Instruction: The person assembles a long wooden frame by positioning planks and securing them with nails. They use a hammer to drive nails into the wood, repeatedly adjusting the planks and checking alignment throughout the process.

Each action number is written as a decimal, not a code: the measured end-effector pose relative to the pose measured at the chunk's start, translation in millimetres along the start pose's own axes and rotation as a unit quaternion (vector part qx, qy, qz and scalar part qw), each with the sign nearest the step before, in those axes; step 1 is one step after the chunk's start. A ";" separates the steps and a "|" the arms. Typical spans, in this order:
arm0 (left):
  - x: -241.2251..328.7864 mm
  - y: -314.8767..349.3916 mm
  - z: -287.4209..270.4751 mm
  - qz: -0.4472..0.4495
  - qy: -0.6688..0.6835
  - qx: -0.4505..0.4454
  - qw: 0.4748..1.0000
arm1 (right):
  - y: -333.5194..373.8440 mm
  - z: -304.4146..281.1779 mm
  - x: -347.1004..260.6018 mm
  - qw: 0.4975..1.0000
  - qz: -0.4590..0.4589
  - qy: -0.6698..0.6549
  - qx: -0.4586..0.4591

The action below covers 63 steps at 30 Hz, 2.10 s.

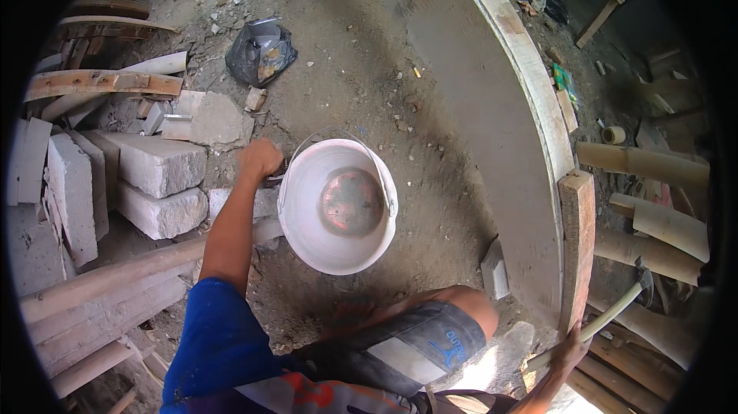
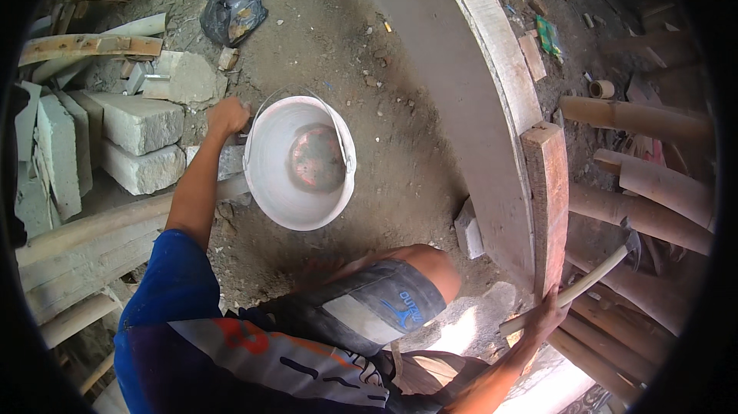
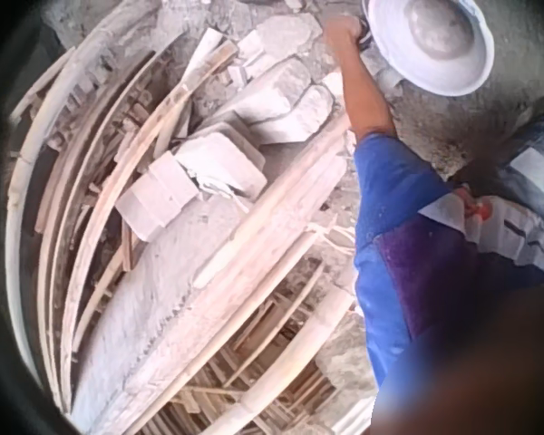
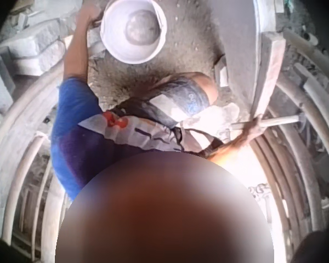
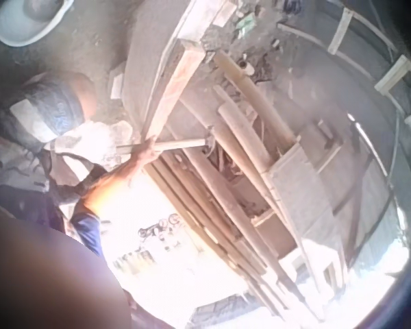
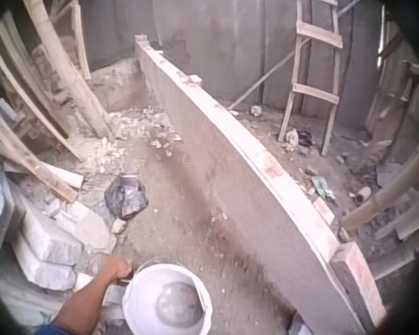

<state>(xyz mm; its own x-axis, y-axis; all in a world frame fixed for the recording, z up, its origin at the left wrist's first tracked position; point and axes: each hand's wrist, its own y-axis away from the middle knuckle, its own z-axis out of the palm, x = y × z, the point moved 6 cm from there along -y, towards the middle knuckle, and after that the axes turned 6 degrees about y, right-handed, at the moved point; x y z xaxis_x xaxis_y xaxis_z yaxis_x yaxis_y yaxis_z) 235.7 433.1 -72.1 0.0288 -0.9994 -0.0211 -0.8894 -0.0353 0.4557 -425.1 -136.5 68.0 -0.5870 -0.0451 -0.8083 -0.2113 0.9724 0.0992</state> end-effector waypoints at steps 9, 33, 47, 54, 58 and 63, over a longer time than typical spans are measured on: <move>-14.1 -72.2 1.8 0.082 0.173 0.267 0.945 | -5.4 -3.2 8.0 0.999 0.027 -0.022 -0.017; -8.2 -89.1 14.7 -0.005 0.529 0.202 0.824 | -1.4 -3.0 1.7 1.000 0.008 -0.010 -0.012; 209.0 178.6 -55.8 0.186 0.757 -0.150 0.608 | -11.3 -0.4 14.6 1.000 0.010 0.003 -0.019; 313.2 304.0 -75.1 0.445 0.582 -0.226 0.642 | -3.2 6.1 -3.8 1.000 0.006 -0.007 0.028; 371.9 369.4 -81.0 0.570 0.453 -0.218 0.650 | -0.5 8.9 -4.9 0.999 0.003 -0.047 0.003; 435.3 440.7 -70.7 0.549 0.479 -0.344 0.593 | -1.4 10.9 -3.9 0.997 -0.005 -0.081 0.005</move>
<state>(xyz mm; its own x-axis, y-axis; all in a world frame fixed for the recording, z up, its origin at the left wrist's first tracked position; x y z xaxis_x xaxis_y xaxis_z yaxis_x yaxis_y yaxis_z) -111.5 -17.8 182.4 0.1435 0.0439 0.9887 -0.2261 0.9741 -0.0105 -414.0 -135.3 64.6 -0.4508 -0.0186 -0.8924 -0.2092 0.9741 0.0854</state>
